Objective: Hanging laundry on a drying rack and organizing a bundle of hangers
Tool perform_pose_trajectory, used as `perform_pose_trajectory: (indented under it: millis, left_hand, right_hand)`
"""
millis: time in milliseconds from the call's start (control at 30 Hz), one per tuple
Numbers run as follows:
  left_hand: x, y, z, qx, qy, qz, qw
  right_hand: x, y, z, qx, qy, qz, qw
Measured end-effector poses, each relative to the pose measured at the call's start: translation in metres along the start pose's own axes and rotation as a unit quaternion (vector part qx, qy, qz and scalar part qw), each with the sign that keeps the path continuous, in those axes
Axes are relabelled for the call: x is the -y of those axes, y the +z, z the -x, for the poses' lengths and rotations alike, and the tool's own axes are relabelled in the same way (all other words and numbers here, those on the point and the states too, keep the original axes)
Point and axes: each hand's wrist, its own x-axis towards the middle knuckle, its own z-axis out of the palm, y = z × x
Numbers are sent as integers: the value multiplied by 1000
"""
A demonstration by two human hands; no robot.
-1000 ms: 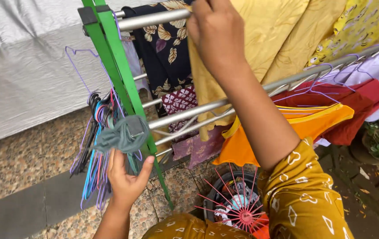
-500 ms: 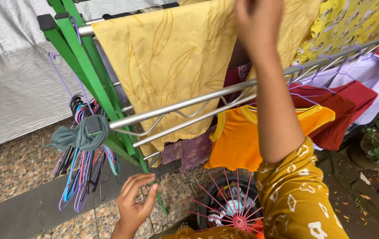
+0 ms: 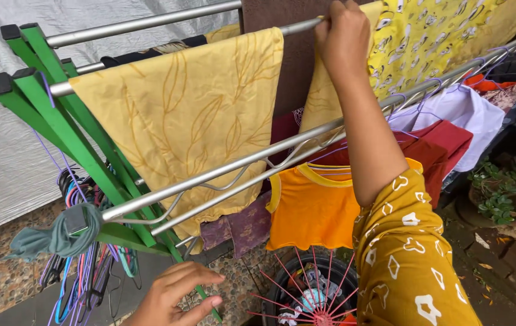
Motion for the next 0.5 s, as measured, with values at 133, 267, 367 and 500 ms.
perform_pose_trajectory:
  millis: [133,267,367,500]
  left_hand:
    - [-31,-17,-28,49,137,-99,984]
    - [-88,-78,-44,180,137,-102,969]
    - [-133,-102,-86,119,211,-248,938]
    - [-117,-124,-129,59,84,-492,865]
  right_hand:
    - [1,5,-4,-45,29,-103,993]
    - [33,-8,4,-37,-11,-150,988]
    - [57,-15,9,-46,-31,-225,973]
    - [70,-21,7,-13,-36,-258,965]
